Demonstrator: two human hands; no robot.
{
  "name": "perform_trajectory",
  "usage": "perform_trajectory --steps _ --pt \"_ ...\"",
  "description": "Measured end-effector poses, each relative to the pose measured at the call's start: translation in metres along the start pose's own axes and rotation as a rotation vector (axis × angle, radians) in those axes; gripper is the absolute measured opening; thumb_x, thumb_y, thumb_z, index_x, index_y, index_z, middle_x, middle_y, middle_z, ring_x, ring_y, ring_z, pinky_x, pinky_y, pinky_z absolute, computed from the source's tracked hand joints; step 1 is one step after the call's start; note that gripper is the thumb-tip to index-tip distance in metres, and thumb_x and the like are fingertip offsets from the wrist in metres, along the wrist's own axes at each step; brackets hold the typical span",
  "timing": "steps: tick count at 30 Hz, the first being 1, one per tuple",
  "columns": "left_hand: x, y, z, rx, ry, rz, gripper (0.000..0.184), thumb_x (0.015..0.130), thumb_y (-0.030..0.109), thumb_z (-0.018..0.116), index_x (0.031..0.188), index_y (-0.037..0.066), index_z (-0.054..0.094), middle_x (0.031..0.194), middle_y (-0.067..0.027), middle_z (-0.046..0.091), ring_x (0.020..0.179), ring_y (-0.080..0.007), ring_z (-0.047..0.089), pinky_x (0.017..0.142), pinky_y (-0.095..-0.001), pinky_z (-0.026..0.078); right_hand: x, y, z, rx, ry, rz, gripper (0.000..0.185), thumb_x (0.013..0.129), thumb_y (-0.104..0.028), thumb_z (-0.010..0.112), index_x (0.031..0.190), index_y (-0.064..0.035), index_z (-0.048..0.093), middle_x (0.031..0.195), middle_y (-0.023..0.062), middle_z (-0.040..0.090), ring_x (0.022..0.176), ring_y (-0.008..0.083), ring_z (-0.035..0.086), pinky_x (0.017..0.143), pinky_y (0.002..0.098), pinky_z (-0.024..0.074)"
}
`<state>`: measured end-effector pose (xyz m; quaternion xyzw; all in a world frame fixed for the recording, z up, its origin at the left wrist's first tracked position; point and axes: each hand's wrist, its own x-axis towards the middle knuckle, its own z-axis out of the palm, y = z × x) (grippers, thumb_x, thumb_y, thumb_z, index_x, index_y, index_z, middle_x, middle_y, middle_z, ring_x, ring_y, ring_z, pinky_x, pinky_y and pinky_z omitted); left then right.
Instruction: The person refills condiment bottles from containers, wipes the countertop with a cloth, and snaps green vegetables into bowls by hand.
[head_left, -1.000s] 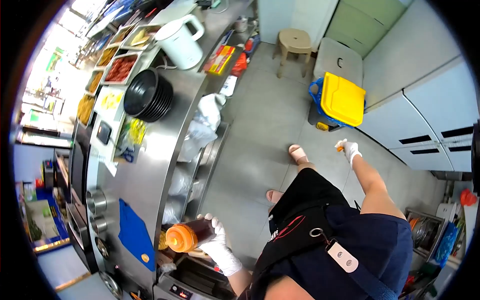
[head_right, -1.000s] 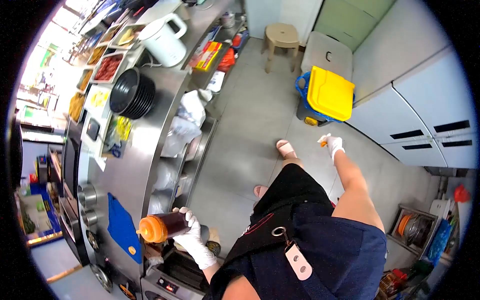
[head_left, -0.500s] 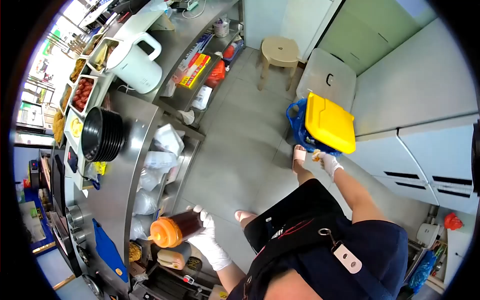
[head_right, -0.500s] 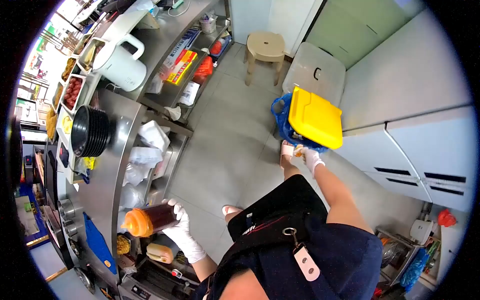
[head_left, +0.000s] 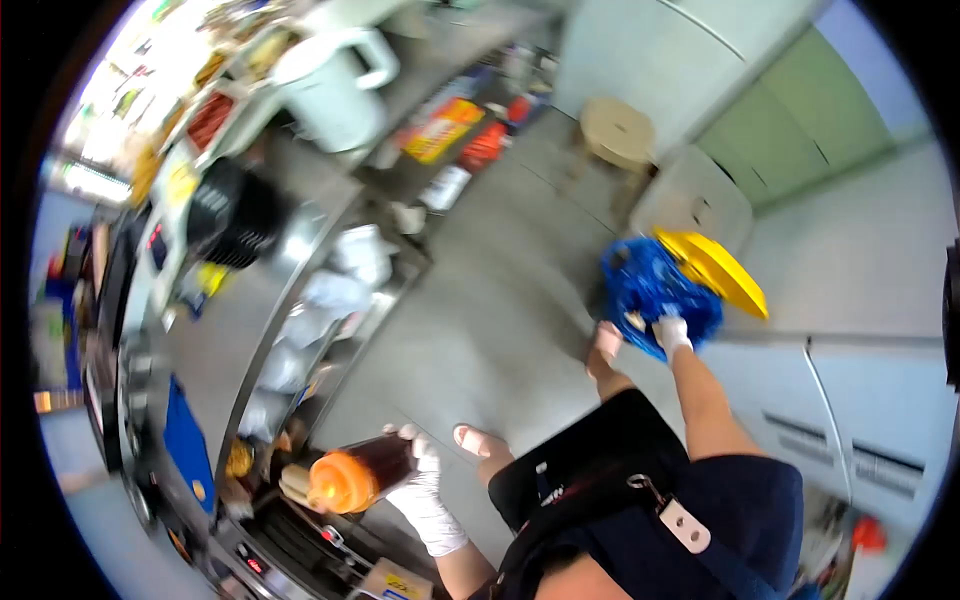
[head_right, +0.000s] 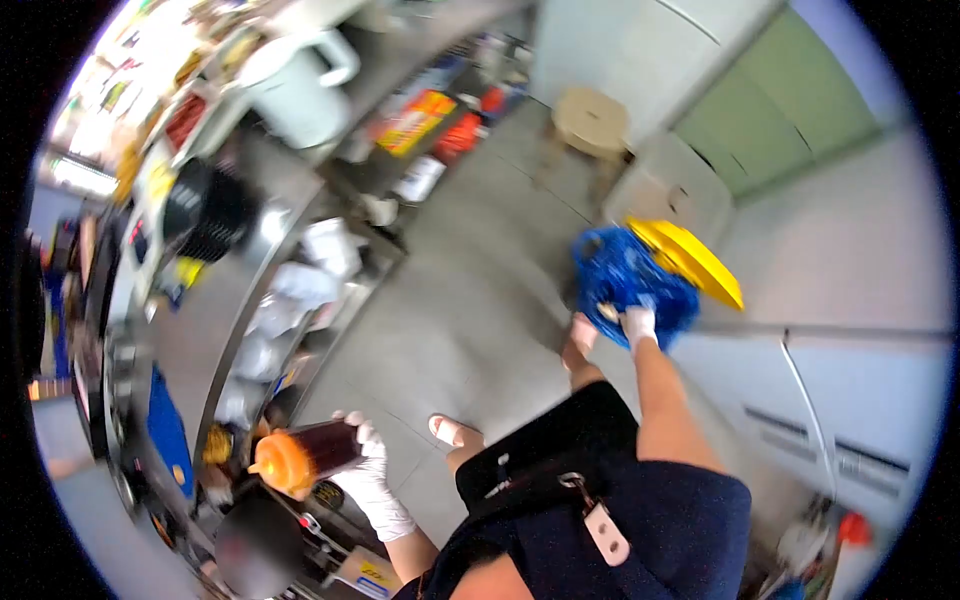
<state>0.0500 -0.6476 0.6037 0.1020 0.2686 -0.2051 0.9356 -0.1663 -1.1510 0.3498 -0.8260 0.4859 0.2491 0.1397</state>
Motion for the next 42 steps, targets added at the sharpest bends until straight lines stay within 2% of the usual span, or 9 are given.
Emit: perform_trajectory --steps 1,3,6,11,20,28,34,38,42 --pt "0.001 0.015 -0.014 -0.013 0.053 0.051 0.044 0.087 0.037 0.058 0.112 0.001 0.056 0.097 -0.0196 0.056 0.071 -0.0266 0.047 0.059 -0.0339 0.043 0.010 -0.015 0.007 -0.420 0.028 -0.279 0.027 0.087 -0.028 0.054 0.072 -0.0124 0.070 0.078 0.0110 0.070 0.075 0.0263 0.069 0.061 0.0409 0.0507" --pt "-0.006 0.042 -0.027 -0.026 0.142 0.142 0.050 0.085 0.044 0.059 0.110 0.001 0.058 0.097 -0.0225 0.059 0.072 -0.0291 0.050 0.062 -0.0375 0.047 0.042 -0.054 0.066 -0.493 0.146 -0.522 0.024 0.082 -0.022 0.053 0.075 -0.0139 0.074 0.081 0.0129 0.071 0.072 0.0292 0.070 0.061 0.0418 0.0543" --pt "-0.022 0.096 -0.045 -0.086 0.208 0.145 0.052 0.083 0.050 0.058 0.103 0.002 0.061 0.093 -0.0243 0.059 0.070 -0.0329 0.051 0.059 -0.0382 0.047 -0.066 -0.215 0.032 0.943 -0.359 -0.051 0.020 0.091 -0.020 0.058 0.102 -0.0058 0.068 0.084 0.0079 0.071 0.070 0.0189 0.067 0.060 0.0315 0.0519" --pt "-0.071 0.198 -0.047 -0.099 0.068 0.059 0.043 0.082 0.045 0.053 0.094 0.005 0.064 0.084 -0.0232 0.061 0.063 -0.0310 0.050 0.050 -0.0333 0.038 -0.256 -0.435 -0.010 0.692 -0.732 -0.723 0.024 0.094 -0.019 0.058 0.113 -0.0035 0.063 0.090 0.0045 0.069 0.076 0.0089 0.059 0.071 0.0226 0.0470" --pt "-0.177 0.345 -0.065 -0.201 0.014 0.367 0.044 0.084 0.049 0.052 0.093 0.007 0.064 0.087 -0.0203 0.060 0.064 -0.0276 0.049 0.053 -0.0316 0.038 -0.474 -0.692 0.007 0.436 -0.887 -1.320 0.023 0.092 -0.015 0.058 0.109 -0.0010 0.063 0.085 0.0023 0.067 0.075 0.0083 0.057 0.069 0.0240 0.0473" --pt "-0.222 0.416 -0.091 -0.447 0.177 0.712 0.044 0.082 0.049 0.054 0.096 0.008 0.062 0.089 -0.0211 0.058 0.066 -0.0294 0.048 0.054 -0.0317 0.037 -0.627 -0.915 0.132 0.446 -0.453 -1.789 0.046 0.081 -0.016 0.071 0.123 -0.0035 0.056 0.090 0.0105 0.063 0.086 0.0249 0.060 0.080 0.0364 0.0493" --pt "-0.234 0.464 -0.112 -0.693 0.224 0.853 0.048 0.084 0.049 0.054 0.105 0.006 0.059 0.098 -0.0244 0.057 0.071 -0.0353 0.052 0.057 -0.0386 0.045 -0.689 -1.006 0.188 0.129 0.252 -2.034 0.077 0.070 -0.031 0.081 0.131 -0.0018 0.046 0.113 0.0155 0.058 0.104 0.0326 0.055 0.086 0.0410 0.0477" --pt "-0.238 0.478 -0.142 -0.837 0.085 0.919 0.053 0.085 0.052 0.052 0.112 0.007 0.058 0.105 -0.0261 0.058 0.081 -0.0422 0.056 0.063 -0.0446 0.049 -0.692 -1.034 0.213 -0.032 0.276 -2.061 0.076 0.066 -0.034 0.083 0.128 -0.0026 0.050 0.112 0.0137 0.058 0.102 0.0313 0.056 0.084 0.0406 0.0480" --pt "-0.249 0.485 -0.164 -0.912 0.029 0.945 0.053 0.087 0.052 0.047 0.115 0.008 0.058 0.110 -0.0248 0.059 0.089 -0.0449 0.057 0.070 -0.0519 0.051 -0.688 -1.043 0.215 0.032 0.240 -2.153 0.048 0.067 -0.024 0.082 0.106 -0.0038 0.063 0.102 0.0149 0.062 0.095 0.0341 0.058 0.082 0.0432 0.0484"
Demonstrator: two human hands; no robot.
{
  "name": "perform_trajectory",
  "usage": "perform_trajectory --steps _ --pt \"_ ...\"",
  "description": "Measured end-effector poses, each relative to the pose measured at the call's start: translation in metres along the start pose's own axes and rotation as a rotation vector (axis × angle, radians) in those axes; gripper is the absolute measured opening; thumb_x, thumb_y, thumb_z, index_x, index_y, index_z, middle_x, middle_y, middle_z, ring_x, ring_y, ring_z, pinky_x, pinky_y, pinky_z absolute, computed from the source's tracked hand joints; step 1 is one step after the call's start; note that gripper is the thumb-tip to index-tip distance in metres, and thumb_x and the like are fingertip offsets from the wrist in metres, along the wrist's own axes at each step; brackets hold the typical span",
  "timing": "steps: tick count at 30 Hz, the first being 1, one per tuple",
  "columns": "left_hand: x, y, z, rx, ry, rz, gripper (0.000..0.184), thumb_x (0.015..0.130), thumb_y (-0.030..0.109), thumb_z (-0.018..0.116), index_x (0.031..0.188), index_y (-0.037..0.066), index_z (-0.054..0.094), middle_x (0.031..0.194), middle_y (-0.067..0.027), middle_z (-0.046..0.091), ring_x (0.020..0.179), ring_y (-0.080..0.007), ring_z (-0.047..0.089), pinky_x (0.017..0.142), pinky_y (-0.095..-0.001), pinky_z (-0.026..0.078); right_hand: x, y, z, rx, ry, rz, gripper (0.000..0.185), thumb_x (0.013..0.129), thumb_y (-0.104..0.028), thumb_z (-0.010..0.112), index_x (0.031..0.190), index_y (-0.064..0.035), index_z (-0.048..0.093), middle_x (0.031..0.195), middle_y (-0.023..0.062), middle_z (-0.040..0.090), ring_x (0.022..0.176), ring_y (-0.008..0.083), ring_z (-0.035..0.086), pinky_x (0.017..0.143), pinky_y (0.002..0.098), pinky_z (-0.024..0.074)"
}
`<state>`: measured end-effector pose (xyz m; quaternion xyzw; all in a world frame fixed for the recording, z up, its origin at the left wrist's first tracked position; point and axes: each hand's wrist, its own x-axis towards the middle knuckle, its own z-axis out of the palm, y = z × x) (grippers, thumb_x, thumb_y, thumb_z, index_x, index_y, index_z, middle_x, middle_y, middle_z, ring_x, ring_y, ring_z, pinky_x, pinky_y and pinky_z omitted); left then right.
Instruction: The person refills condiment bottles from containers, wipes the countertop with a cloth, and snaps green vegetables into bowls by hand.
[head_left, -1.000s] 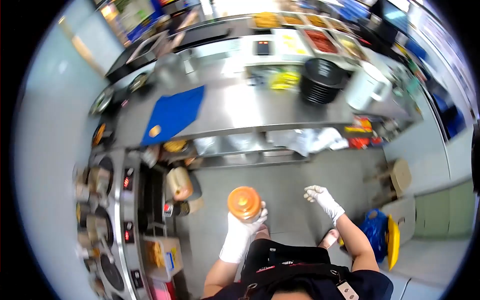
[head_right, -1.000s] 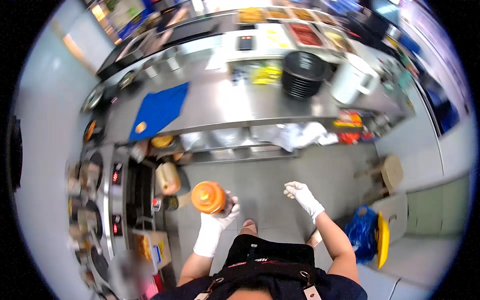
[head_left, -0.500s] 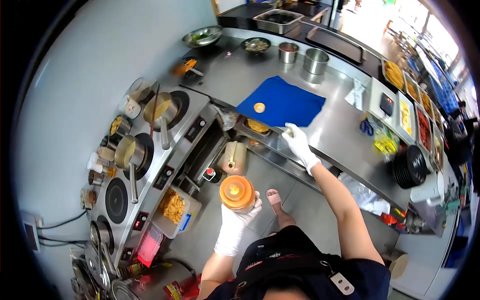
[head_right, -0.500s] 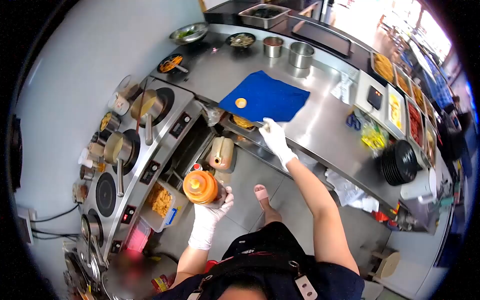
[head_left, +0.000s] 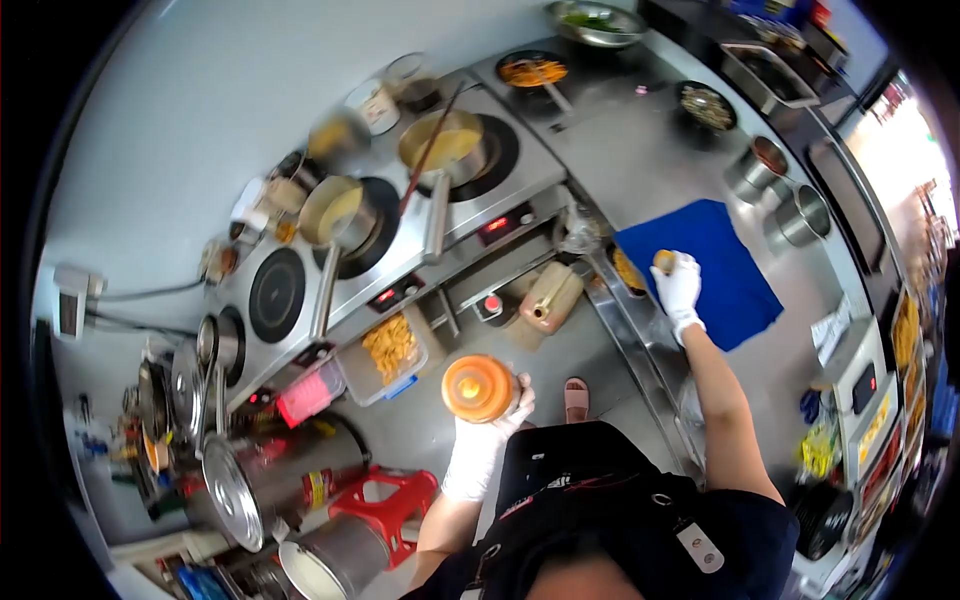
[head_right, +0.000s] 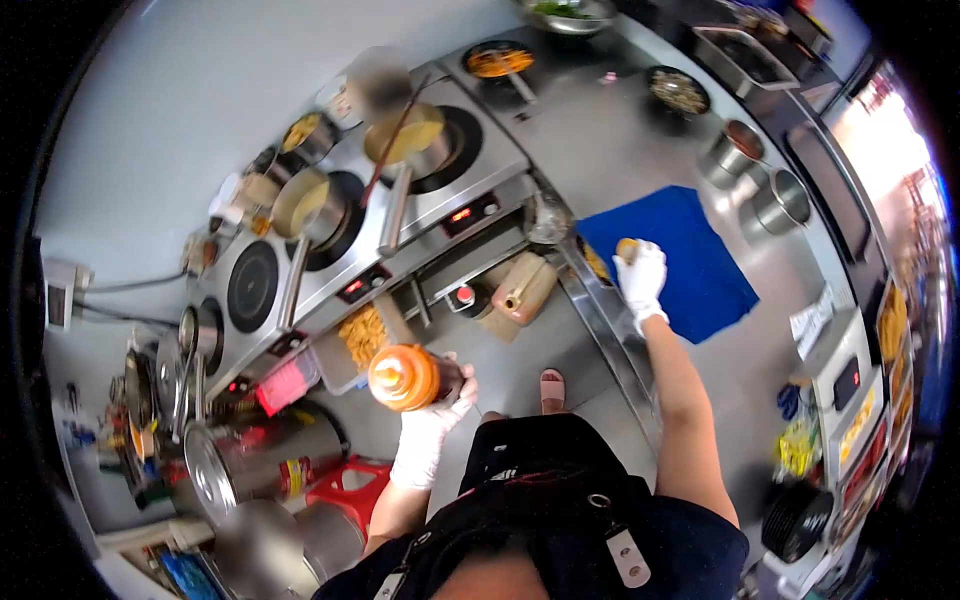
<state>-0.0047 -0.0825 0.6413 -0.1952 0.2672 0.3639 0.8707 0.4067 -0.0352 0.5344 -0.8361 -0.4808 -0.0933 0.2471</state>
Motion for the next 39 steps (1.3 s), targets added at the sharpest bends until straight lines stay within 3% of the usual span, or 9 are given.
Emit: perform_trajectory --steps 6,12,15,17,22,24,30,32,39 --pt "-0.007 0.013 0.016 1.256 0.122 0.689 0.046 0.083 0.039 0.063 0.115 0.007 0.059 0.113 -0.0126 0.060 0.101 -0.0321 0.057 0.085 -0.0435 0.049 0.011 0.003 -0.008 0.375 -0.053 0.326 0.047 0.074 -0.021 0.081 0.111 -0.0022 0.058 0.108 0.0155 0.061 0.099 0.0317 0.060 0.089 0.0381 0.0477" --pt "0.008 0.090 -0.022 0.343 -0.126 0.309 0.041 0.090 0.039 0.054 0.114 0.006 0.055 0.108 -0.0195 0.058 0.096 -0.0385 0.056 0.076 -0.0525 0.052 0.005 -0.061 -0.041 0.719 -0.085 0.204 0.046 0.079 -0.001 0.070 0.122 -0.0024 0.053 0.116 0.0127 0.057 0.106 0.0232 0.058 0.095 0.0328 0.0452" --pt "0.012 0.105 -0.038 1.463 0.165 0.720 0.039 0.092 0.037 0.050 0.113 0.003 0.053 0.106 -0.0239 0.056 0.093 -0.0397 0.055 0.073 -0.0518 0.052 -0.038 -0.089 0.007 0.687 -0.244 0.049 0.053 0.072 -0.005 0.073 0.121 -0.0021 0.053 0.111 0.0136 0.057 0.104 0.0265 0.057 0.094 0.0353 0.0445" --pt "0.008 0.124 -0.024 -0.136 0.072 0.161 0.040 0.091 0.037 0.051 0.114 0.004 0.052 0.107 -0.0253 0.053 0.092 -0.0402 0.052 0.075 -0.0503 0.050 -0.085 -0.090 0.085 0.684 -0.421 0.052 0.054 0.069 -0.008 0.075 0.119 -0.0014 0.054 0.108 0.0148 0.059 0.101 0.0278 0.058 0.092 0.0353 0.0454" --pt "0.033 0.136 -0.041 -0.151 -0.129 0.096 0.052 0.093 0.042 0.050 0.124 0.000 0.048 0.110 -0.0209 0.042 0.092 -0.0338 0.041 0.086 -0.0514 0.044 -0.167 -0.101 0.259 0.520 -0.713 0.539 0.057 0.067 -0.014 0.083 0.115 0.0017 0.057 0.099 0.0136 0.067 0.090 0.0235 0.065 0.080 0.0357 0.0519" --pt "0.047 0.134 -0.050 -0.079 -0.206 0.142 0.051 0.093 0.040 0.049 0.125 0.000 0.047 0.109 -0.0194 0.041 0.091 -0.0332 0.042 0.084 -0.0497 0.044 -0.191 -0.090 0.327 0.803 -0.988 1.119 0.055 0.064 -0.015 0.085 0.109 0.0013 0.058 0.101 0.0123 0.067 0.091 0.0209 0.064 0.080 0.0350 0.0519" --pt "0.083 0.155 -0.096 -0.102 -0.120 0.207 0.050 0.092 0.034 0.049 0.127 -0.002 0.046 0.106 -0.0183 0.038 0.090 -0.0316 0.038 0.081 -0.0461 0.042 -0.220 -0.089 0.435 0.563 -0.712 0.776 0.044 0.064 -0.008 0.085 0.098 -0.0089 0.057 0.088 0.0054 0.062 0.071 0.0199 0.063 0.063 0.0338 0.0538" --pt "0.092 0.157 -0.103 -0.123 -0.123 0.211 0.050 0.092 0.034 0.048 0.127 -0.003 0.046 0.106 -0.0188 0.038 0.090 -0.0320 0.039 0.081 -0.0468 0.042 -0.242 -0.061 0.501 0.949 -0.856 1.219 0.042 0.066 -0.010 0.084 0.098 -0.0117 0.058 0.097 0.0050 0.062 0.077 0.0206 0.062 0.064 0.0340 0.0540" --pt "0.115 0.160 -0.122 -0.112 -0.127 0.215 0.052 0.091 0.036 0.049 0.126 -0.002 0.048 0.105 -0.0187 0.040 0.087 -0.0315 0.040 0.076 -0.0448 0.040 -0.228 -0.079 0.497 1.361 -0.590 1.665 0.032 0.086 -0.017 0.069 0.115 -0.0230 0.058 0.100 0.0029 0.062 0.089 0.0246 0.062 0.070 0.0397 0.0594"
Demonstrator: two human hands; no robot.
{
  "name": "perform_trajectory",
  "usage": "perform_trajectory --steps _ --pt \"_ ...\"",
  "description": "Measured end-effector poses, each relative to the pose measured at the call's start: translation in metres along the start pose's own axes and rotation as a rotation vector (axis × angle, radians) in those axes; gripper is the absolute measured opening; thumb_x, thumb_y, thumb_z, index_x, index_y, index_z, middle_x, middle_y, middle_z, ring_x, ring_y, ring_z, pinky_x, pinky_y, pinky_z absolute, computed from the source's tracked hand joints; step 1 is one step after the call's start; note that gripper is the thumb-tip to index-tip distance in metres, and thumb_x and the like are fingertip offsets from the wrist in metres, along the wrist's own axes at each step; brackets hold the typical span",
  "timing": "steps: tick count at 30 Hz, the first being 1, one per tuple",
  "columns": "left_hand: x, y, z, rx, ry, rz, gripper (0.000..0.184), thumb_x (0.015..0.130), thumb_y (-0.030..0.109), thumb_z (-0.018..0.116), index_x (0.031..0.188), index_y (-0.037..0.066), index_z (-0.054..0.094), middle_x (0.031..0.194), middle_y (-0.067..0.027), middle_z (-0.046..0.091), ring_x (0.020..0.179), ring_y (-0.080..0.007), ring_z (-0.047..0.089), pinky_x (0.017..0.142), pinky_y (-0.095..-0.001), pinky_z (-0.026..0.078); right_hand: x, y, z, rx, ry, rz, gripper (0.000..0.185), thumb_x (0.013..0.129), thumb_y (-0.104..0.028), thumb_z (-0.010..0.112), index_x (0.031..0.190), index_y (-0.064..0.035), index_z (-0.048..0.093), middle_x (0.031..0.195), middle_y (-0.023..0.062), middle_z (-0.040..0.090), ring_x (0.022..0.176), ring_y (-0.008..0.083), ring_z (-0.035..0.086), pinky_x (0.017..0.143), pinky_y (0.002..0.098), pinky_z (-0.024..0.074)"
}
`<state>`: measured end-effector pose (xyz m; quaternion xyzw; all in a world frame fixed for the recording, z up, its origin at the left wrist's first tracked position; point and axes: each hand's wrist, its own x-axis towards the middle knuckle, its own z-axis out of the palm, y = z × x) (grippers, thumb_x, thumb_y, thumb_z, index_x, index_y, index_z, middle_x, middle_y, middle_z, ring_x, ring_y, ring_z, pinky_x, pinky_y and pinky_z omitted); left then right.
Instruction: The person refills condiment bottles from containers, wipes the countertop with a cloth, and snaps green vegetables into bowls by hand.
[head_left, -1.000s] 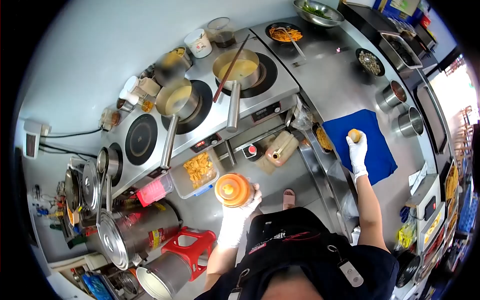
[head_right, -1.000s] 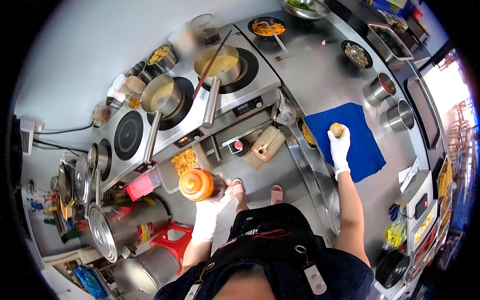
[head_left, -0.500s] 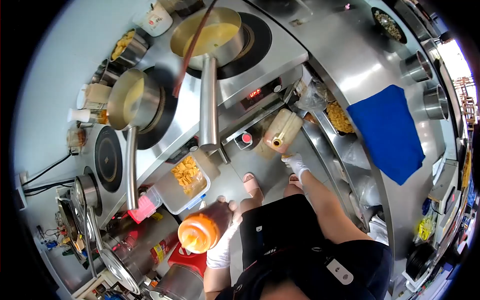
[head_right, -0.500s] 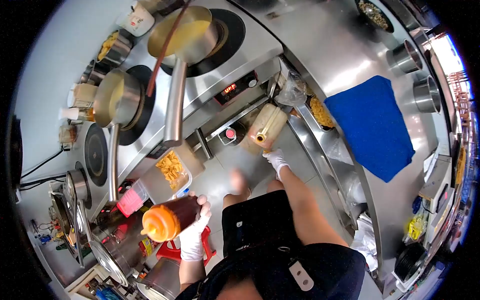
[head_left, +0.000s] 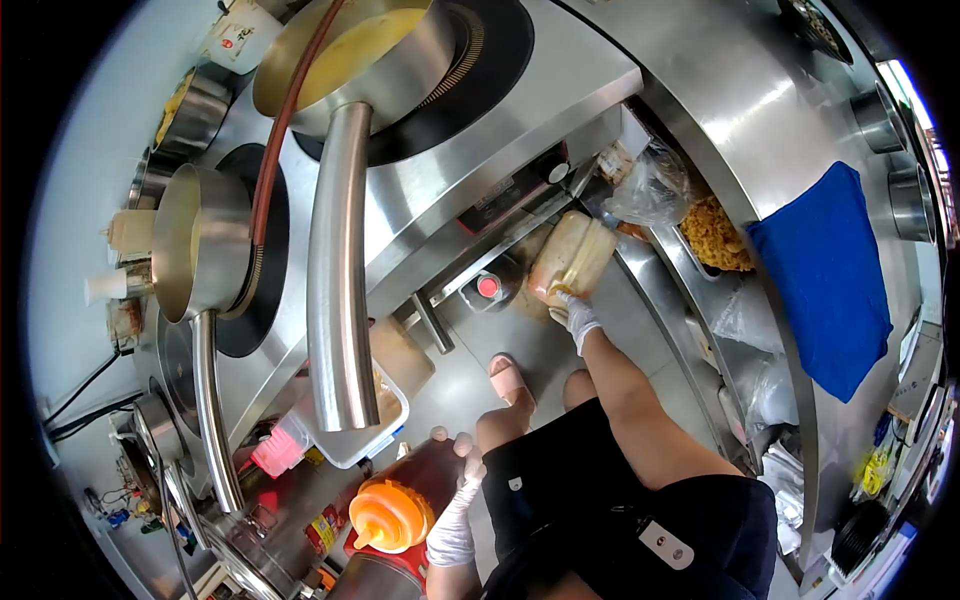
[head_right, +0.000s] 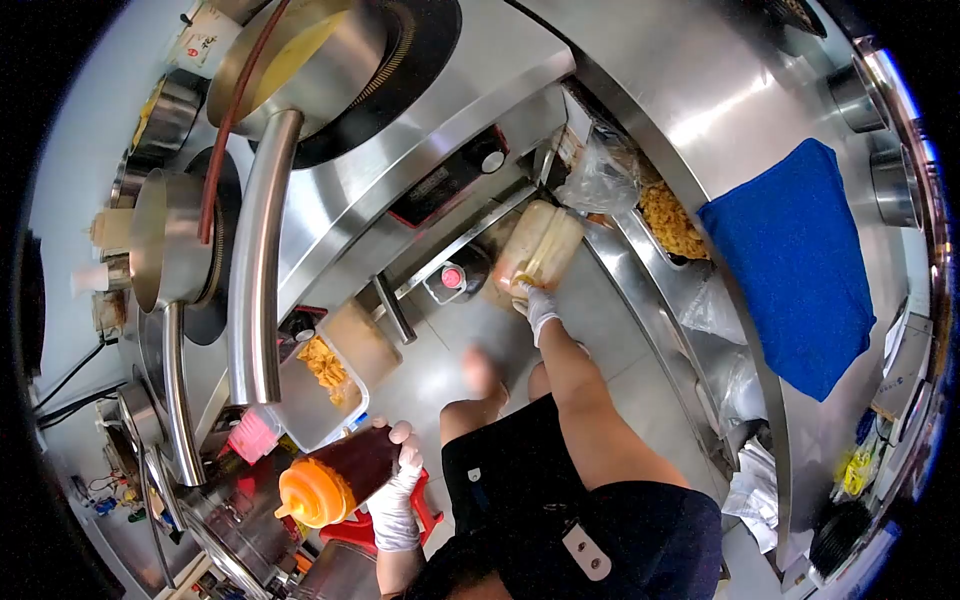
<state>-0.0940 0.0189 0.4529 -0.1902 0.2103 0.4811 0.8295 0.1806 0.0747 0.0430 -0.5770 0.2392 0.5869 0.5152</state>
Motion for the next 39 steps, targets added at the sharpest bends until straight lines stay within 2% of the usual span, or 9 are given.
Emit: perform_trajectory --steps 8,11,14,20,24,29,30,33,39 --pt "0.009 -0.012 0.013 0.017 0.069 0.004 0.049 0.091 0.036 0.049 0.123 -0.001 0.048 0.104 -0.0180 0.040 0.085 -0.0306 0.041 0.074 -0.0423 0.038 0.025 0.013 0.001 0.398 -0.008 0.174 0.035 0.088 -0.022 0.067 0.122 -0.0204 0.055 0.110 0.0041 0.062 0.094 0.0242 0.063 0.073 0.0399 0.0589" --pt "0.012 -0.016 0.015 0.053 0.033 -0.009 0.049 0.091 0.036 0.050 0.123 -0.001 0.047 0.105 -0.0179 0.040 0.085 -0.0304 0.041 0.074 -0.0413 0.038 0.004 0.025 0.019 0.316 0.110 -0.171 0.050 0.088 -0.019 0.067 0.132 -0.0266 0.046 0.123 0.0026 0.058 0.105 0.0264 0.059 0.081 0.0437 0.0538" --pt "0.014 -0.018 0.012 0.074 0.026 -0.013 0.050 0.091 0.036 0.051 0.124 0.000 0.046 0.105 -0.0178 0.040 0.085 -0.0302 0.041 0.074 -0.0405 0.038 0.022 0.039 0.030 0.197 0.341 -0.375 0.048 0.085 -0.018 0.068 0.126 -0.0242 0.046 0.113 0.0024 0.060 0.091 0.0230 0.062 0.068 0.0388 0.0533" --pt "0.013 -0.022 0.009 0.009 0.092 -0.010 0.047 0.091 0.036 0.051 0.122 0.002 0.047 0.105 -0.0174 0.040 0.084 -0.0293 0.040 0.071 -0.0395 0.037 0.014 0.011 0.041 0.866 0.055 0.016 0.047 0.085 -0.032 0.064 0.127 -0.0206 0.047 0.123 0.0046 0.053 0.104 0.0252 0.057 0.080 0.0429 0.0504" --pt "0.014 -0.025 0.010 0.009 0.113 0.000 0.044 0.091 0.035 0.051 0.120 0.003 0.047 0.104 -0.0165 0.040 0.083 -0.0285 0.040 0.070 -0.0386 0.036 0.008 0.017 0.035 0.634 0.145 -0.108 0.051 0.080 -0.037 0.069 0.122 -0.0139 0.050 0.122 0.0104 0.053 0.105 0.0282 0.057 0.081 0.0416 0.0500" --pt "0.019 -0.025 0.008 0.019 0.084 -0.019 0.044 0.091 0.035 0.050 0.121 0.003 0.047 0.103 -0.0163 0.040 0.082 -0.0282 0.040 0.070 -0.0384 0.036 -0.048 0.024 0.027 -0.982 0.674 -0.924 0.060 0.074 -0.043 0.074 0.116 -0.0055 0.054 0.121 0.0177 0.053 0.106 0.0319 0.056 0.083 0.0401 0.0496" --pt "0.019 -0.025 0.007 0.017 0.082 -0.022 0.045 0.091 0.036 0.050 0.121 0.003 0.047 0.103 -0.0163 0.041 0.082 -0.0282 0.039 0.070 -0.0384 0.036 -0.077 0.008 0.037 -1.135 0.605 -1.033 0.056 0.065 -0.022 0.082 0.110 -0.0047 0.054 0.108 0.0194 0.053 0.101 0.0345 0.055 0.081 0.0455 0.0484" --pt "0.021 -0.021 0.003 0.077 0.026 -0.049 0.048 0.091 0.037 0.050 0.123 0.002 0.047 0.103 -0.0163 0.041 0.082 -0.0282 0.039 0.071 -0.0383 0.036 -0.052 0.002 0.021 -1.678 0.425 -1.235 0.039 0.074 -0.034 0.071 0.103 -0.0111 0.060 0.100 0.0122 0.054 0.100 0.0354 0.054 0.088 0.0449 0.0460" --pt "0.018 -0.021 0.002 0.014 0.041 -0.037 0.050 0.091 0.040 0.049 0.122 0.001 0.048 0.104 -0.0165 0.042 0.083 -0.0275 0.039 0.070 -0.0381 0.036 -0.025 0.015 0.010 -1.190 0.559 -0.817 0.043 0.087 -0.046 0.059 0.107 -0.0084 0.058 0.081 0.0209 0.064 0.066 0.0383 0.064 0.062 0.0477 0.0522"
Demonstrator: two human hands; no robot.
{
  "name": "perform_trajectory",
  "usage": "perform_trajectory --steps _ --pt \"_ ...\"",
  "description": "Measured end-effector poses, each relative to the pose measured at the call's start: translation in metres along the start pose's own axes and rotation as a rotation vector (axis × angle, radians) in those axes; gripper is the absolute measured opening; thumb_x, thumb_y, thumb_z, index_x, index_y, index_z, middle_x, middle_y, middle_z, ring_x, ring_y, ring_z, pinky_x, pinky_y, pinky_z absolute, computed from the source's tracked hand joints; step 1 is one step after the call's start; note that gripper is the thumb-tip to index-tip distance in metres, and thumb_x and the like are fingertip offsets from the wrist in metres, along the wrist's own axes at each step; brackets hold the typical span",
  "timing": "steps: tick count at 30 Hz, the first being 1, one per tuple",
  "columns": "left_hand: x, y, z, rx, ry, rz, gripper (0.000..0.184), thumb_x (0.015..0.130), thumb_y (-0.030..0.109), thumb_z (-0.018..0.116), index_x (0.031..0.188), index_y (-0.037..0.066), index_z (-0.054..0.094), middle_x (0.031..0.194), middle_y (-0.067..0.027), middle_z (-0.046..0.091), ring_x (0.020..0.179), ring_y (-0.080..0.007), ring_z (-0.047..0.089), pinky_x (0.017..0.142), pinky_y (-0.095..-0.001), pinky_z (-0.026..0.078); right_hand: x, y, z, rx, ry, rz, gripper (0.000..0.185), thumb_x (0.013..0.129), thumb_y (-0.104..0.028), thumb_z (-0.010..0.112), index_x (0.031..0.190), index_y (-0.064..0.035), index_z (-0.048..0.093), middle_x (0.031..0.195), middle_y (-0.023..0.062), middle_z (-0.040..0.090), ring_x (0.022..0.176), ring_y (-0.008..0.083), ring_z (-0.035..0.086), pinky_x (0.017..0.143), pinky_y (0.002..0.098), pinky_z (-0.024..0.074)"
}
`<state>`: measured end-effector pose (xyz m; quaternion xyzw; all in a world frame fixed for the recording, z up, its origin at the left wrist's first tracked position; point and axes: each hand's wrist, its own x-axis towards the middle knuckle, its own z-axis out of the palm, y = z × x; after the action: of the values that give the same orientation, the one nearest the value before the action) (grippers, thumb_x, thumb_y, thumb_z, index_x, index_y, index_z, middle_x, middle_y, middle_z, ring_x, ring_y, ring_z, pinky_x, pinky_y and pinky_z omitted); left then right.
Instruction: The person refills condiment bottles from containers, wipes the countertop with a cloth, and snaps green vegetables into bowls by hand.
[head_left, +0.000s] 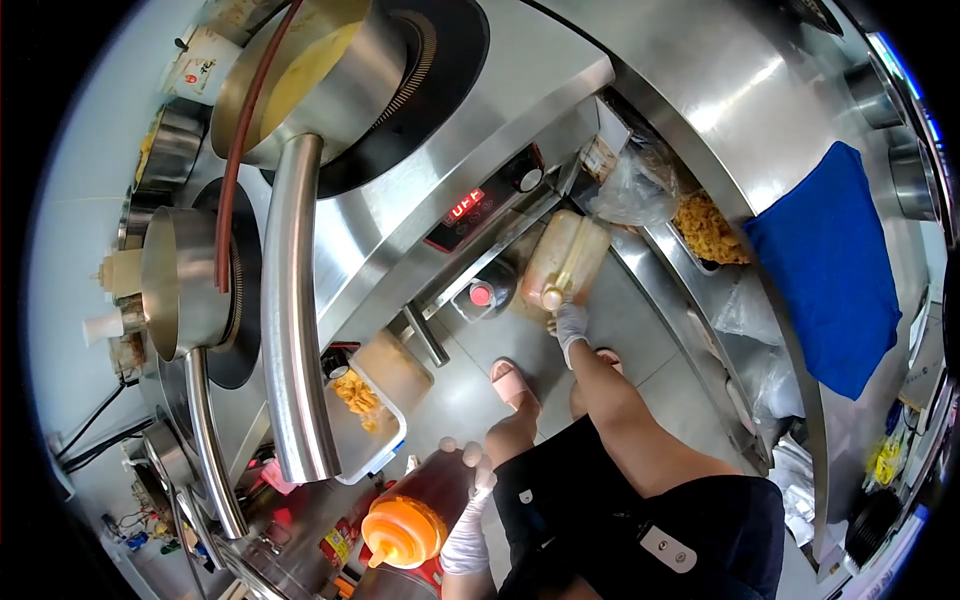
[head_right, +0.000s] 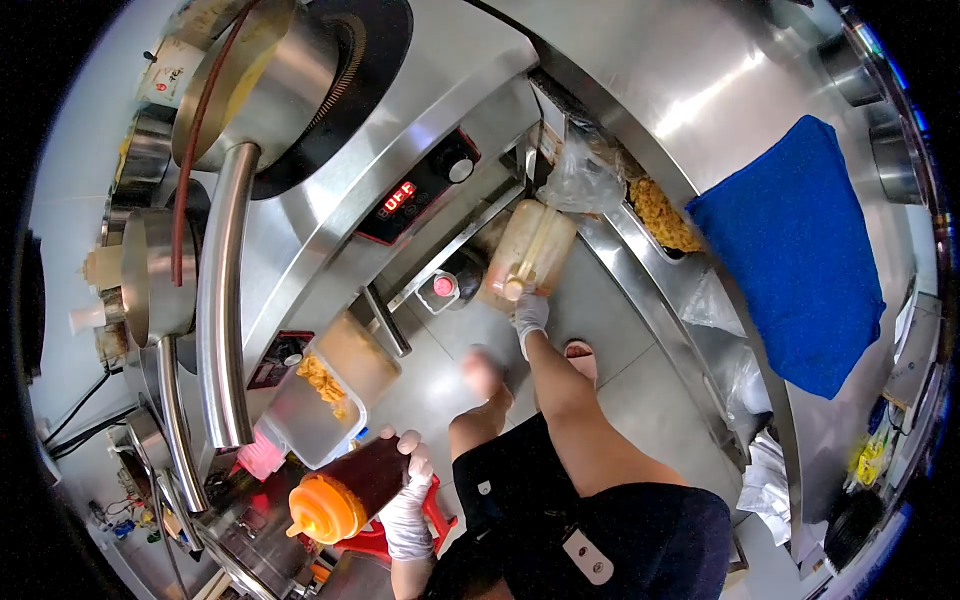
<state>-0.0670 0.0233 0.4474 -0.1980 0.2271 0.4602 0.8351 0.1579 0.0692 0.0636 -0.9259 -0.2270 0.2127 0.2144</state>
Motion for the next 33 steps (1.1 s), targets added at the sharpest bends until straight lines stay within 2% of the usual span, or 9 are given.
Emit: perform_trajectory --steps 3,6,7,11,14,19,23,26,33 --pt "-0.002 0.005 -0.005 0.003 0.047 0.002 0.049 0.091 0.040 0.050 0.122 0.001 0.049 0.104 -0.0166 0.043 0.083 -0.0273 0.039 0.070 -0.0380 0.036 -0.001 0.016 0.026 0.154 0.105 0.147 0.045 0.089 -0.046 0.057 0.111 -0.0072 0.055 0.087 0.0241 0.064 0.065 0.0435 0.062 0.060 0.0483 0.0514" --pt "-0.002 0.008 -0.010 0.016 0.030 0.004 0.048 0.091 0.039 0.050 0.121 0.001 0.049 0.103 -0.0166 0.043 0.083 -0.0274 0.039 0.070 -0.0377 0.036 -0.004 -0.014 -0.034 -0.124 0.272 -0.701 0.040 0.087 -0.040 0.061 0.107 -0.0062 0.055 0.088 0.0238 0.064 0.066 0.0425 0.063 0.057 0.0483 0.0500" --pt "-0.002 0.008 -0.010 0.021 0.026 0.004 0.048 0.090 0.038 0.050 0.121 0.001 0.049 0.103 -0.0166 0.043 0.082 -0.0274 0.039 0.070 -0.0376 0.036 0.001 -0.016 -0.035 -0.204 0.205 -0.783 0.042 0.082 -0.040 0.066 0.103 -0.0057 0.056 0.080 0.0212 0.066 0.069 0.0405 0.065 0.057 0.0483 0.0499" --pt "-0.006 0.006 -0.005 -0.008 0.032 0.021 0.047 0.091 0.038 0.050 0.121 0.001 0.048 0.102 -0.0164 0.042 0.083 -0.0278 0.039 0.071 -0.0382 0.036 -0.011 0.004 -0.012 -0.223 -0.145 -0.139 0.062 0.076 -0.052 0.071 0.115 -0.0061 0.055 0.063 0.0128 0.065 0.065 0.0384 0.065 0.059 0.0469 0.0518" --pt "-0.007 0.009 -0.007 -0.035 0.031 0.018 0.047 0.091 0.037 0.050 0.121 0.001 0.048 0.103 -0.0163 0.041 0.084 -0.0281 0.039 0.072 -0.0396 0.036 -0.038 0.000 -0.020 -0.355 -0.075 -0.158 0.067 0.075 -0.055 0.069 0.122 -0.0093 0.053 0.068 0.0104 0.066 0.061 0.0323 0.066 0.054 0.0439 0.0512" --pt "-0.011 0.008 -0.007 -0.076 0.043 0.043 0.045 0.091 0.035 0.049 0.121 0.001 0.047 0.104 -0.0163 0.040 0.085 -0.0284 0.039 0.072 -0.0408 0.036 -0.009 -0.037 -0.060 -0.518 0.071 -0.837 0.029 0.085 -0.017 0.055 0.112 -0.0080 0.059 0.093 0.0096 0.056 0.076 0.0265 0.060 0.064 0.0383 0.0509" --pt "-0.013 0.012 -0.016 -0.043 0.022 0.034 0.043 0.092 0.034 0.049 0.120 0.002 0.047 0.104 -0.0173 0.040 0.084 -0.0294 0.040 0.071 -0.0404 0.038 0.011 -0.024 -0.030 -0.497 -0.154 -0.839 0.017 0.084 -0.014 0.051 0.099 -0.0114 0.060 0.093 0.0084 0.056 0.077 0.0218 0.059 0.063 0.0362 0.0499" --pt "-0.018 0.011 -0.017 -0.019 0.042 0.038 0.043 0.094 0.037 0.049 0.119 0.002 0.048 0.103 -0.0182 0.041 0.083 -0.0302 0.041 0.070 -0.0400 0.039 0.013 -0.025 -0.031 -0.743 0.062 -1.088 0.016 0.085 -0.015 0.051 0.097 -0.0123 0.061 0.090 0.0070 0.056 0.073 0.0202 0.059 0.059 0.0350 0.0491" --pt "-0.058 -0.003 -0.025 -0.179 0.050 0.119 0.048 0.094 0.042 0.047 0.120 0.001 0.051 0.102 -0.0185 0.045 0.083 -0.0306 0.041 0.071 -0.0389 0.040 -0.006 -0.025 -0.049 -0.748 -0.147 -1.191 0.013 0.086 -0.016 0.053 0.082 -0.0098 0.063 0.081 0.0090 0.061 0.065 0.0241 0.062 0.055 0.0393 0.0495"
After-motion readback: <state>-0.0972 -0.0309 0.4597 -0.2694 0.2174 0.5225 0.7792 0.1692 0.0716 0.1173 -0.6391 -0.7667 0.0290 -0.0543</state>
